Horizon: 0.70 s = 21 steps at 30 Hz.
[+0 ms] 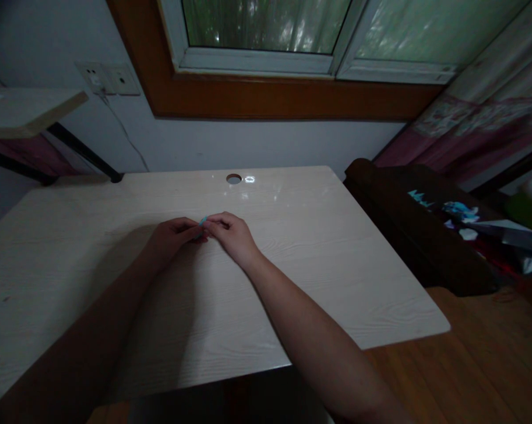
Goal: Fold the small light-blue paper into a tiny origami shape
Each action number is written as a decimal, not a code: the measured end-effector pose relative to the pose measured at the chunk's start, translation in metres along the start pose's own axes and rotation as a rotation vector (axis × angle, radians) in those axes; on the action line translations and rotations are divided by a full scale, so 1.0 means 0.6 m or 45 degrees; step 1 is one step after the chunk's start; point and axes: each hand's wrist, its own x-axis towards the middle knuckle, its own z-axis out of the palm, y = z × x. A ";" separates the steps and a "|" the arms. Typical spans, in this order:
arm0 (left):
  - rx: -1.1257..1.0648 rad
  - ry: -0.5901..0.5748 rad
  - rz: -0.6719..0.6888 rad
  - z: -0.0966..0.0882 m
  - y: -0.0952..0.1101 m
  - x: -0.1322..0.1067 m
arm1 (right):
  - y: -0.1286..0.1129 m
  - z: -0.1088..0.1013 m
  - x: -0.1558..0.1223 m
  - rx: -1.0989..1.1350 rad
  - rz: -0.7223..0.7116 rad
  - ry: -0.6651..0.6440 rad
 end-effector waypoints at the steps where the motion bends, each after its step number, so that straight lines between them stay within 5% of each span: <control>1: 0.014 0.001 -0.001 0.000 -0.001 0.001 | 0.000 0.000 0.000 -0.010 0.000 0.000; 21: 0.136 -0.002 -0.026 0.003 0.017 -0.005 | -0.012 0.003 -0.006 -0.134 -0.050 0.062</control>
